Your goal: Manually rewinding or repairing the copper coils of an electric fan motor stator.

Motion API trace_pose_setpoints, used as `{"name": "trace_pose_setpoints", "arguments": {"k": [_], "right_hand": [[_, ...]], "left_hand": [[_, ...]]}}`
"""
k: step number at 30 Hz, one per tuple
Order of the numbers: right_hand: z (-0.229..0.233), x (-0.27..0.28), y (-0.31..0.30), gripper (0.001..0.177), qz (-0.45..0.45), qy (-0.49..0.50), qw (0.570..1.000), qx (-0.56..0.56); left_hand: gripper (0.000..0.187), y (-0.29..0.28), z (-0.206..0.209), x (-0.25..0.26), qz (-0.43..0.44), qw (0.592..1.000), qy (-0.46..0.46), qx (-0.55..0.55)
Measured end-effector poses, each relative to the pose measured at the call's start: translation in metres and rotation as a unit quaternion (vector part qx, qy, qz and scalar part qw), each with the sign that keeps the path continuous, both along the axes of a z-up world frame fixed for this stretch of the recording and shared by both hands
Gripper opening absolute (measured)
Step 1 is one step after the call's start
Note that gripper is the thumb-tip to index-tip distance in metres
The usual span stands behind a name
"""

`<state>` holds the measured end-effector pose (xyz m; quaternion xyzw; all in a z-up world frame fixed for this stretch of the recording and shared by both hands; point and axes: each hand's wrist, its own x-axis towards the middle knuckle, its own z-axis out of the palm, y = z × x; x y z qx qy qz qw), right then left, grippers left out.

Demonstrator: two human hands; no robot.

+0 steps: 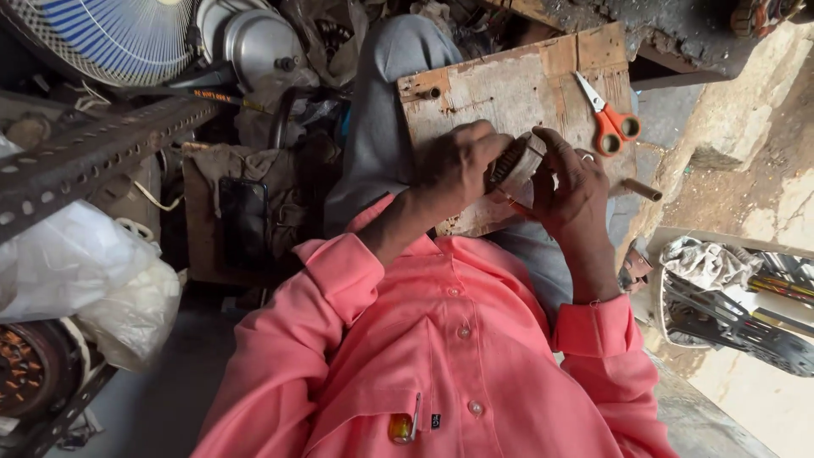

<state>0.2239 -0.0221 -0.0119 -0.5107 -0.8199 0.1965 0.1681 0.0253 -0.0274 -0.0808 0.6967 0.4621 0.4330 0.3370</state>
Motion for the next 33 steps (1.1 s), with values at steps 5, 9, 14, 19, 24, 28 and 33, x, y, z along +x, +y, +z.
{"name": "trace_pose_setpoints", "arguments": {"k": [5,9,14,19,24,28,33], "right_hand": [[0.006,-0.006,0.007,0.044,0.009,0.024,1.0,0.012],[0.009,-0.004,0.008,0.04,0.034,0.04,0.998,0.038],[0.009,0.0,0.003,0.039,0.035,0.061,0.997,0.04],[0.005,0.0,0.0,0.04,0.053,0.057,0.996,0.037],[-0.013,0.013,-0.026,0.029,0.063,0.071,0.99,0.108],[0.007,-0.001,-0.023,0.028,0.098,0.08,0.99,0.066],[-0.002,0.006,-0.018,0.033,0.136,0.069,0.986,0.062]], "left_hand": [[0.004,-0.012,0.014,0.007,0.045,0.996,0.073,0.039],[0.014,-0.01,0.02,0.003,0.029,0.993,0.108,-0.028],[0.021,-0.013,0.021,-0.032,-0.054,0.997,0.05,-0.021],[0.011,-0.016,0.025,-0.049,-0.105,0.993,0.042,0.044],[0.008,-0.012,0.024,-0.048,-0.093,0.987,0.09,0.093],[0.007,-0.01,0.02,-0.048,-0.111,0.987,0.084,0.083],[0.013,-0.007,0.018,-0.046,-0.124,0.985,0.084,0.083]]}}
